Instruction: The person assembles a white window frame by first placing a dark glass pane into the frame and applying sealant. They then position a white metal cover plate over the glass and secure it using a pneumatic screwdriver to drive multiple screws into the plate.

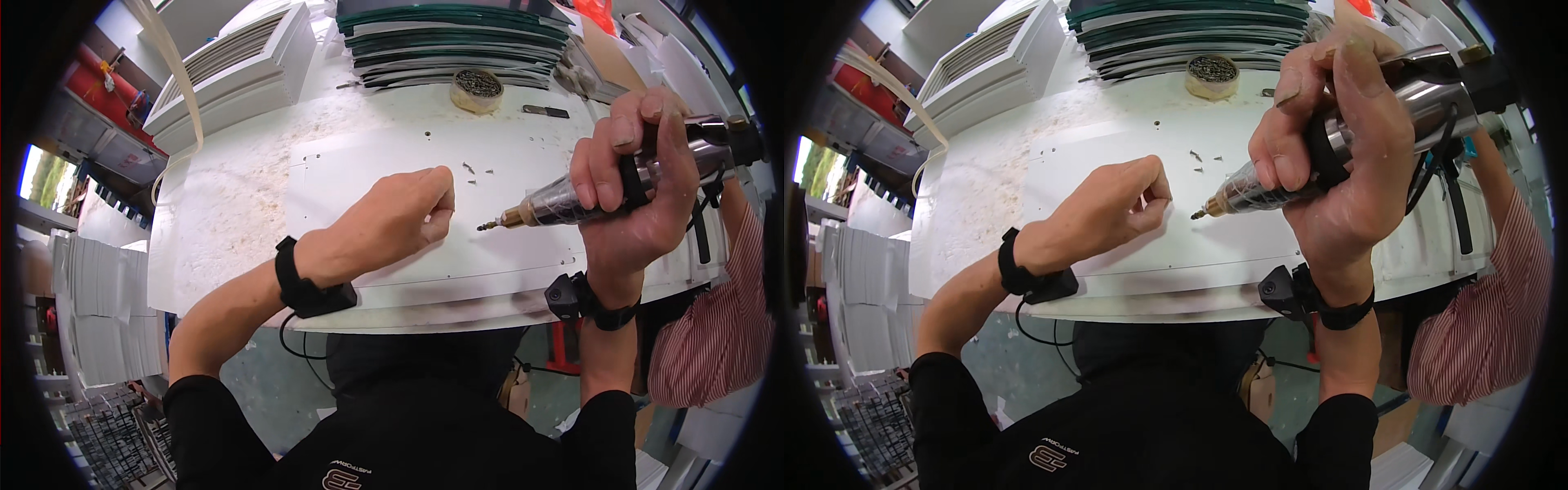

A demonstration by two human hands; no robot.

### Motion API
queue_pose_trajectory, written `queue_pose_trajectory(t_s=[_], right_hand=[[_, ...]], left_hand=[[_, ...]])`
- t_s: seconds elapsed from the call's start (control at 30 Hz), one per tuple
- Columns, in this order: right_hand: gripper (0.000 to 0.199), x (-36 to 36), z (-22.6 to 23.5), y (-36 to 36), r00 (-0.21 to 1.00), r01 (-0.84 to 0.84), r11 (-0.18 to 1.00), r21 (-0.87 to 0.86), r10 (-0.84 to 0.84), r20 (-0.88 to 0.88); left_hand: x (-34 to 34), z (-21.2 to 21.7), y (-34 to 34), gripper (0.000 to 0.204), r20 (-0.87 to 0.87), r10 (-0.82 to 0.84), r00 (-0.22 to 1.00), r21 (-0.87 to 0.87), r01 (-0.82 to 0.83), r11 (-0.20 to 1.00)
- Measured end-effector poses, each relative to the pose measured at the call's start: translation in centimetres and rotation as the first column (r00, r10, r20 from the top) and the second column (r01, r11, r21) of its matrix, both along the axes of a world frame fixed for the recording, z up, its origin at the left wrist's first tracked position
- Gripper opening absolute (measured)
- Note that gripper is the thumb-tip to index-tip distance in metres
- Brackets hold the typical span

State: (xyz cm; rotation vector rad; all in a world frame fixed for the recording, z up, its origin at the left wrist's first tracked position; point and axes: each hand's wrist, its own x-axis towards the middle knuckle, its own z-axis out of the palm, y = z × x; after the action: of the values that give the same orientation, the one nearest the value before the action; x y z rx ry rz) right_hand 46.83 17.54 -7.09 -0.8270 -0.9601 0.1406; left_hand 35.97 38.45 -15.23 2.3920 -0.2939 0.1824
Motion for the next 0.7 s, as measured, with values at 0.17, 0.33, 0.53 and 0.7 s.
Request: queue_pose_trajectory(t_s=[0.17, 0.33, 0.53, 0.7], right_hand=[[0.02, -2.0, 0.5, 0.7, 0.995, -0.092, 0.994, 0.057, 0.094, -0.02], [0.019, -3.6, 1.0, 1.8, 0.99, -0.127, 0.99, 0.067, 0.131, -0.053], [0.02, -4.2, 0.8, 2.0, 0.989, -0.134, 0.989, 0.059, 0.137, -0.051], [0.02, -4.3, 0.6, 2.0, 0.99, -0.13, 0.99, 0.055, 0.133, -0.042]], left_hand=[[-5.7, -0.1, -0.8, 0.01, -0.315, 0.046, 0.948, -0.587, -0.233, 0.775], [-8.0, -1.8, -1.2, 0.016, -0.332, -0.08, 0.94, -0.854, -0.264, 0.448], [-8.4, -1.9, -1.5, 0.018, -0.319, -0.064, 0.946, -0.88, -0.27, 0.392], [-8.3, -2.3, -1.7, 0.019, -0.313, -0.08, 0.946, -0.89, -0.262, 0.374]])
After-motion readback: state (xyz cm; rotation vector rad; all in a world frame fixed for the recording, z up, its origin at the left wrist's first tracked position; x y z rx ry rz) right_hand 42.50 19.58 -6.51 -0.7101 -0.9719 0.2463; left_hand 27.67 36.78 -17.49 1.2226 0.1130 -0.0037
